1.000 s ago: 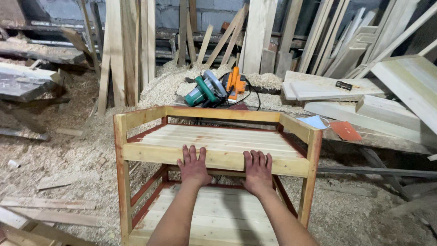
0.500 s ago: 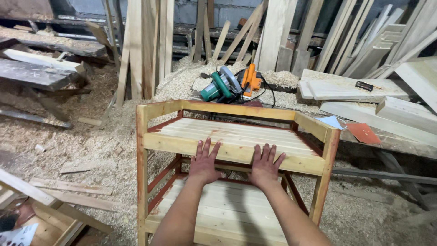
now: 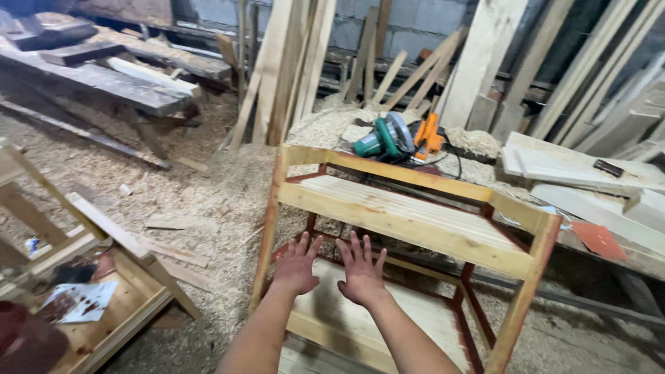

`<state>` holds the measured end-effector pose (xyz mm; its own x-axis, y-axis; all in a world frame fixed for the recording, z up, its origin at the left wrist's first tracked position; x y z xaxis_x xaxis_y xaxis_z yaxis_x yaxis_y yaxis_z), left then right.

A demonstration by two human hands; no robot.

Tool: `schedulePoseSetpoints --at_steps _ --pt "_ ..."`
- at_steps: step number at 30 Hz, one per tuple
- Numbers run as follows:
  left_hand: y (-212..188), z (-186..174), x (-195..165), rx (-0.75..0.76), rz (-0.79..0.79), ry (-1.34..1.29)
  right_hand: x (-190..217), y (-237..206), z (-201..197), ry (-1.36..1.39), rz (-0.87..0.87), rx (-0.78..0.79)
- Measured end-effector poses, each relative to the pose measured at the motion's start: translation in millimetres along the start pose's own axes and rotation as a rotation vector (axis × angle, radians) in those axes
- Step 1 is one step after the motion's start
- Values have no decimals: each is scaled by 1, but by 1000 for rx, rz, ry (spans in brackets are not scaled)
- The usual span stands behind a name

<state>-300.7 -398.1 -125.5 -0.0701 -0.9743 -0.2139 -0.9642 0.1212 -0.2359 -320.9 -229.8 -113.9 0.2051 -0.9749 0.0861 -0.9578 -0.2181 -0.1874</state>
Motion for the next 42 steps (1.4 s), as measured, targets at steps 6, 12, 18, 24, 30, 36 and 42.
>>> schedulePoseSetpoints --at_steps 6,12,18,24,30,36,42 --pt "-62 -8 57 -92 66 45 69 -22 11 -17 -36 -15" --pt "-127 -8 130 -162 166 65 147 -54 32 122 -49 -50" --pt "-198 1 217 -12 137 108 232 -82 72 300 -100 -46" --pt "-235 21 268 14 60 57 301 -99 103 460 -307 -39" --pt "-256 38 318 -31 -23 -29 372 -101 116 453 -462 51" --pt "-300 64 392 -66 -232 -172 440 -101 147 471 -644 100" --pt "-331 77 476 -61 -355 -223 517 -90 176 453 -693 187"
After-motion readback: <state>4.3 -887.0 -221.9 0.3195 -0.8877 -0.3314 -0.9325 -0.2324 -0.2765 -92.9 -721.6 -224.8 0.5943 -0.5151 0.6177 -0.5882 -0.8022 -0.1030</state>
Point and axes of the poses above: each hand's wrist, its own y-axis towards the middle knuckle, its own z-axis out of the palm, x = y × z, the point moved 2 cm from there along y, towards the middle knuckle, and after that the axes turned 11 degrees about z, right-handed, at the moved point
